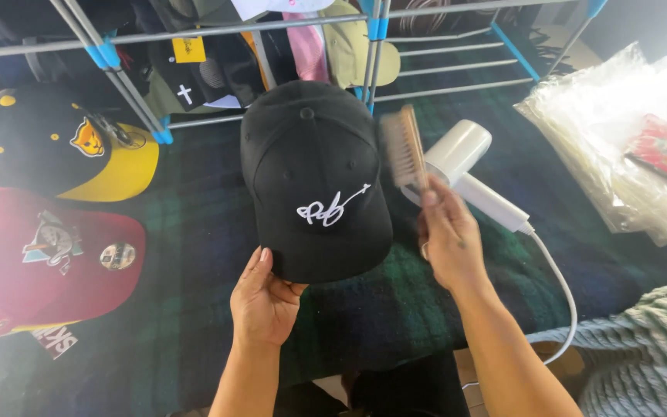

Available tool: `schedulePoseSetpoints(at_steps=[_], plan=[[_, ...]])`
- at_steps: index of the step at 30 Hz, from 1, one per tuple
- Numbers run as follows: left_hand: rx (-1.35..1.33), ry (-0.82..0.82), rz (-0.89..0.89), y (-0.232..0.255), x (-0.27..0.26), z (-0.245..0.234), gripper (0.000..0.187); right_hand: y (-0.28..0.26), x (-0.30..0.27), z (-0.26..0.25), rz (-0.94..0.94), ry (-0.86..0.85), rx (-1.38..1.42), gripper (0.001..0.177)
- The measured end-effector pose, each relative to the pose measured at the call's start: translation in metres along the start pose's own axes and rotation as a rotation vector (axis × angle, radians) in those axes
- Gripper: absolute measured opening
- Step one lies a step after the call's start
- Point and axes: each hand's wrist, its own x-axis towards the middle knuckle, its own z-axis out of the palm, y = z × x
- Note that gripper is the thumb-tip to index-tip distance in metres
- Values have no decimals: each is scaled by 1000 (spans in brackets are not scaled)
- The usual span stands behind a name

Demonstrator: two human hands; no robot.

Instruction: Cleaning and detailing a black baseball cap using a brush and a hair dryer.

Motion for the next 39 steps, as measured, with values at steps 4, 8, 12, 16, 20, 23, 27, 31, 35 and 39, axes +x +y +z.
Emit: schedulePoseSetpoints(at_steps=[4,8,12,16,20,23,27,31,35,39], plan=[[-21,-9,-7,0,-3,-2,29,-20,12,22,-286,-115,-14,36],[-18,-15,28,-1,-5,1,27,19,40,35,-1,-138,55,31],[-18,-9,14,3,-7,10,28,35,29,-3,264,-157,-89,32],[-23,-48,46,-1,-8,7,29,16,11,-25,106,-58,160,32],[-53,-81,113,2,-1,10,31,4,4,-29,-80,-45,293,12],[1,-134,180,18,-4,45,29,11,27,-56,-234,-18,264,16],[443,-8,370,74,-33,119,40,-84,1,-93,-181,97,-40,21],[1414,-309,863,130,-82,199,25,-111,17,-144,-747,-253,-610,16],[1753,-788,779,131,-102,241,9,-136,2,-148,-423,-92,-516,50],[1814,-900,1283,93,-103,223,11,-157,-51,-78,-523,-432,-698,29]])
